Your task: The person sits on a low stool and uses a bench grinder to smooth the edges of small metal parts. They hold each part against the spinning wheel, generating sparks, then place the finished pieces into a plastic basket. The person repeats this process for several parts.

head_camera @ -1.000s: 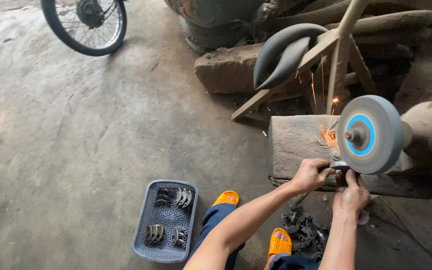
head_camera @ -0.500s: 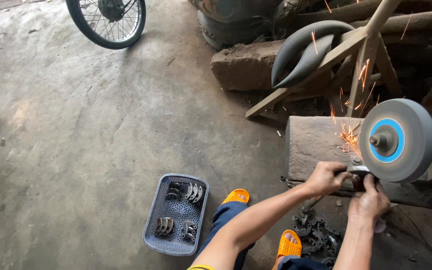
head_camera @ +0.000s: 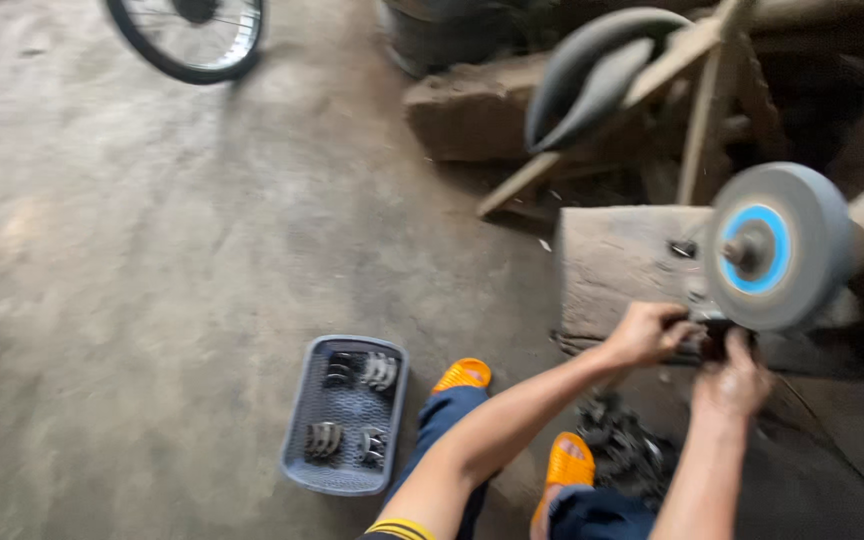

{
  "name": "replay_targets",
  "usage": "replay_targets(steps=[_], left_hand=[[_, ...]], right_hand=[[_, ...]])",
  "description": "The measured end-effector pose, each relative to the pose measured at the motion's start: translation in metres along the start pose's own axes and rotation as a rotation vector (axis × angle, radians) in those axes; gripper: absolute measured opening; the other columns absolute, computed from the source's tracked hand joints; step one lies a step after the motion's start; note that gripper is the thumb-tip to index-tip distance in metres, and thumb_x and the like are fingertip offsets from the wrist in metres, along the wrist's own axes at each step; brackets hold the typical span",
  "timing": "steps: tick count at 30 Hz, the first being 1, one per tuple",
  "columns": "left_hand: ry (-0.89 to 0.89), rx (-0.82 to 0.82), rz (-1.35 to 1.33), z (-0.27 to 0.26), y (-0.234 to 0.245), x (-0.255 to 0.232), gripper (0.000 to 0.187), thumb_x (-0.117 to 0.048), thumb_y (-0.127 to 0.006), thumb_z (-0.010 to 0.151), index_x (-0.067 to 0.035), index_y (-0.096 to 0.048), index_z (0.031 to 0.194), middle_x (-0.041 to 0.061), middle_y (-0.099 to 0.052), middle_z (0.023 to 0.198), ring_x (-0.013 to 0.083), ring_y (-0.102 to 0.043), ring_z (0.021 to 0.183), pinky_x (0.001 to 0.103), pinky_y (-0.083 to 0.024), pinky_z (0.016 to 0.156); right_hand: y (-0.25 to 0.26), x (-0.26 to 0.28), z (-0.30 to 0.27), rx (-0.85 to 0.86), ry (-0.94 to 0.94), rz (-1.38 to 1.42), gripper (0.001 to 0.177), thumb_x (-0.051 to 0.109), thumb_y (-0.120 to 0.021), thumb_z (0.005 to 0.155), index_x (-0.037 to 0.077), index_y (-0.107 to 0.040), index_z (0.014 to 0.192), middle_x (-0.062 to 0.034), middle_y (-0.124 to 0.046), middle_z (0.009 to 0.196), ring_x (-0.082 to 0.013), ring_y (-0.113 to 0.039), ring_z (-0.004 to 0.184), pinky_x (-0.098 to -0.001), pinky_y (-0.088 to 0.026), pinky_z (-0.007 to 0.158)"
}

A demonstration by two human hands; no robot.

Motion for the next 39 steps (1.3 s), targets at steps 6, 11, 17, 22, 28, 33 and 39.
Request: replay_targets(steps=[6, 11, 17, 22, 28, 33, 39], left_hand=[[0.021, -0.095, 0.082, 0.007, 0.021, -0.002, 0.011, -0.014, -0.066, 0.069, -0.008, -0.066, 0.078, 0.016, -0.062, 0.066, 0.0366, -0.063, 0.071, 0.042, -0.051, 0.06], [0.037, -0.078, 0.091, 0.007, 0.001, 0.018, 0.011, -0.014, -0.068, 0.074, -0.009, -0.068, 0.084, 0.012, -0.064, 0.067, 0.0331, -0.064, 0.073, 0.036, -0.051, 0.059], [0.061, -0.049, -0.061, 0.018, -0.012, -0.007, 0.011, -0.01, -0.067, 0.078, -0.003, -0.066, 0.087, 0.016, -0.064, 0.066, 0.0296, -0.066, 0.067, 0.034, -0.05, 0.056], [0.052, -0.058, -0.093, 0.013, -0.005, -0.004, 0.008, -0.008, -0.066, 0.081, -0.002, -0.066, 0.086, 0.014, -0.062, 0.061, 0.0335, -0.064, 0.064, 0.034, -0.049, 0.054], [0.025, -0.093, 0.032, 0.005, 0.027, -0.005, 0.006, -0.01, -0.069, 0.076, -0.007, -0.065, 0.078, 0.012, -0.062, 0.057, 0.0308, -0.064, 0.062, 0.033, -0.049, 0.052], [-0.103, -0.061, 0.078, 0.003, 0.039, -0.006, 0.012, -0.007, -0.068, 0.08, -0.003, -0.062, 0.09, 0.014, -0.06, 0.07, 0.0318, -0.063, 0.067, 0.033, -0.051, 0.053], [0.026, -0.022, -0.091, 0.008, 0.013, -0.006, 0.013, -0.006, -0.066, 0.084, 0.001, -0.061, 0.093, 0.018, -0.06, 0.072, 0.0287, -0.065, 0.07, 0.031, -0.051, 0.052]], right_hand=[[0.001, -0.022, 0.015, -0.178, 0.052, -0.15, 0.012, 0.003, -0.075, 0.068, 0.005, -0.064, 0.068, -0.0125, -0.056, 0.061, -0.0201, -0.058, 0.05, -0.0363, -0.047, 0.046], [0.007, -0.02, 0.011, -0.206, 0.001, -0.073, 0.015, 0.01, -0.074, 0.072, 0.001, -0.064, 0.077, -0.0125, -0.059, 0.063, -0.0216, -0.06, 0.049, -0.031, -0.053, 0.046], [0.001, 0.005, 0.004, -0.128, 0.0, 0.021, 0.012, 0.009, -0.068, 0.08, 0.002, -0.06, 0.087, -0.0131, -0.063, 0.074, -0.0205, -0.065, 0.064, -0.0254, -0.057, 0.058], [0.01, -0.01, 0.017, -0.087, 0.03, -0.038, 0.012, 0.008, -0.066, 0.082, 0.0, -0.06, 0.089, -0.0159, -0.064, 0.076, -0.0223, -0.066, 0.064, -0.0271, -0.058, 0.058], [-0.014, -0.02, -0.001, -0.001, 0.002, -0.087, 0.013, 0.008, -0.067, 0.081, -0.001, -0.063, 0.09, -0.0175, -0.064, 0.078, -0.0259, -0.067, 0.065, -0.0339, -0.06, 0.057], [-0.018, -0.03, -0.012, 0.103, -0.168, -0.053, 0.014, 0.01, -0.068, 0.082, 0.0, -0.064, 0.09, -0.0189, -0.065, 0.081, -0.0298, -0.067, 0.076, -0.0367, -0.059, 0.068], [-0.007, -0.012, -0.006, 0.021, -0.147, -0.018, 0.015, 0.012, -0.068, 0.082, 0.003, -0.062, 0.092, -0.0143, -0.066, 0.084, -0.0252, -0.067, 0.078, -0.0344, -0.058, 0.07]])
Point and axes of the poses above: each hand's wrist, its own z-axis towards the middle knuckle, its own y-axis out of the back of the hand, x = y × z, the point moved 6 cm from there along z, towards the middle knuckle
